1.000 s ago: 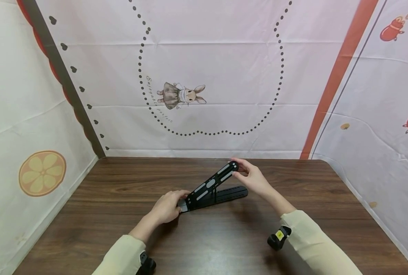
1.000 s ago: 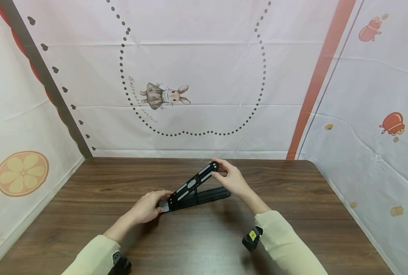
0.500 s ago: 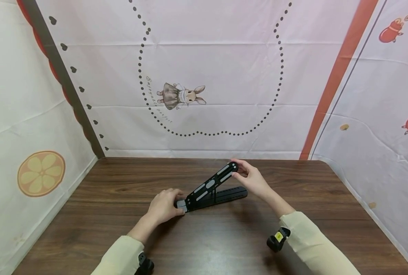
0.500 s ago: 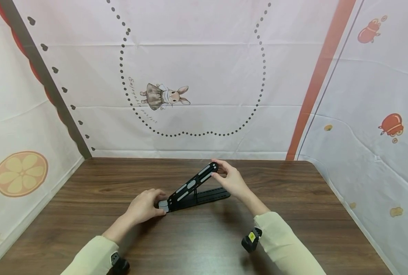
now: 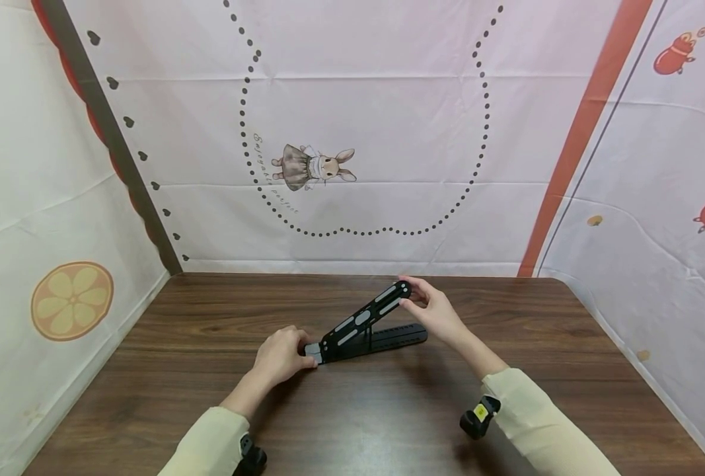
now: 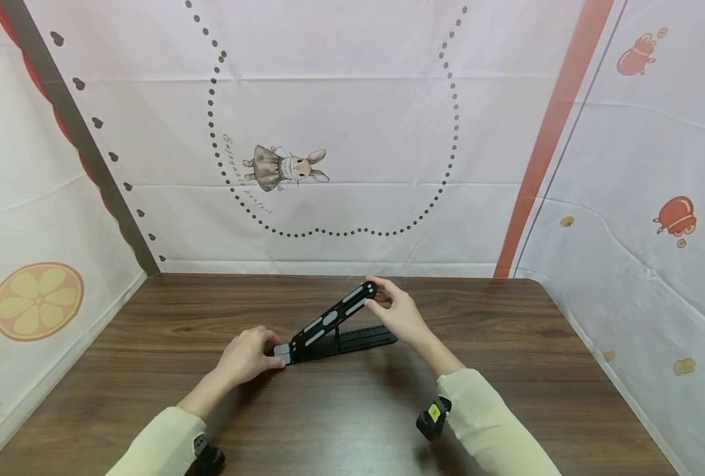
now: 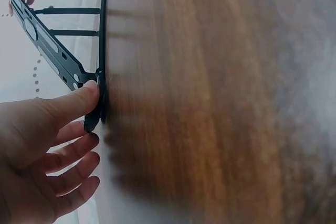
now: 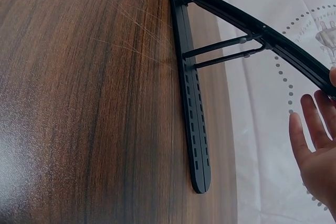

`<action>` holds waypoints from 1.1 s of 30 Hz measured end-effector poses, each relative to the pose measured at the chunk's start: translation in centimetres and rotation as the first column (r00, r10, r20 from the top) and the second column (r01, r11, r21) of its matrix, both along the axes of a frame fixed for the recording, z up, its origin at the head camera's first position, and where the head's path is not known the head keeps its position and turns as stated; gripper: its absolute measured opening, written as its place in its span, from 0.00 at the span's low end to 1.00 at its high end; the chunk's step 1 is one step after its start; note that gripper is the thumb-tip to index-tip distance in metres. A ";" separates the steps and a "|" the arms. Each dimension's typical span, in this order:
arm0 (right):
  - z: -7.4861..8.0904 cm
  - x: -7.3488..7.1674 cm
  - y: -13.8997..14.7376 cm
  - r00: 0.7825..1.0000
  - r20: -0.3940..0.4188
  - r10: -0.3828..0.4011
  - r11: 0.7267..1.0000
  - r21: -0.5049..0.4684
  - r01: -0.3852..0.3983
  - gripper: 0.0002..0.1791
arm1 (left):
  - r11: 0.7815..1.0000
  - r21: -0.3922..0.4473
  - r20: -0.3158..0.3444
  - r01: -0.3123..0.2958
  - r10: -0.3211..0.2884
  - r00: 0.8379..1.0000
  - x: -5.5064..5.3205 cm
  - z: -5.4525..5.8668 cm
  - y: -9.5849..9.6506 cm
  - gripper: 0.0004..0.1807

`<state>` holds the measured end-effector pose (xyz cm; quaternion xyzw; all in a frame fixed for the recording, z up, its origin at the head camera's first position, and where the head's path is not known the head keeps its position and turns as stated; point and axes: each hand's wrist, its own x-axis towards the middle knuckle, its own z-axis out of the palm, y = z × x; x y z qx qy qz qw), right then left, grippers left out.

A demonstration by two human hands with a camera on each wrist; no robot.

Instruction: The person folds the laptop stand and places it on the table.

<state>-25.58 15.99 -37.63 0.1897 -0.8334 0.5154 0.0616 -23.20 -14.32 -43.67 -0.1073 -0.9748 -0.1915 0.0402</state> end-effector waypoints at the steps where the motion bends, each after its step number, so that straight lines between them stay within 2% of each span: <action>1: -0.1 0.0 0.0 1.000 -0.009 -0.002 1.000 0.003 0.002 0.26 | 1.000 0.001 -0.003 -0.003 0.003 1.000 -0.1 0.0 0.0 0.22; 4: -0.9 -0.6 0.2 0.999 -0.048 -0.013 1.000 0.003 0.013 0.26 | 1.000 0.006 0.000 -0.016 0.016 1.000 -0.4 -0.1 -0.1 0.22; 6: -1.0 -0.6 0.2 0.998 -0.061 -0.018 1.000 0.001 0.018 0.26 | 1.000 0.010 0.003 -0.026 0.026 1.000 -0.6 -0.2 -0.2 0.22; 16: -0.8 -0.8 -0.1 0.999 -0.010 -0.039 0.999 -0.024 0.039 0.26 | 0.998 -0.001 -0.033 -0.069 0.069 0.997 -1.5 -0.1 -0.1 0.21; 24: -0.7 -0.8 -0.5 0.996 0.031 -0.089 0.996 0.009 0.089 0.27 | 0.996 -0.027 -0.028 -0.079 0.078 0.997 -2.2 -0.1 -0.1 0.18; 33: -0.5 -1.0 -1.3 0.989 0.062 -0.136 0.991 -0.013 0.137 0.27 | 0.991 -0.067 -0.029 -0.117 0.115 0.993 -3.1 -0.3 -0.3 0.18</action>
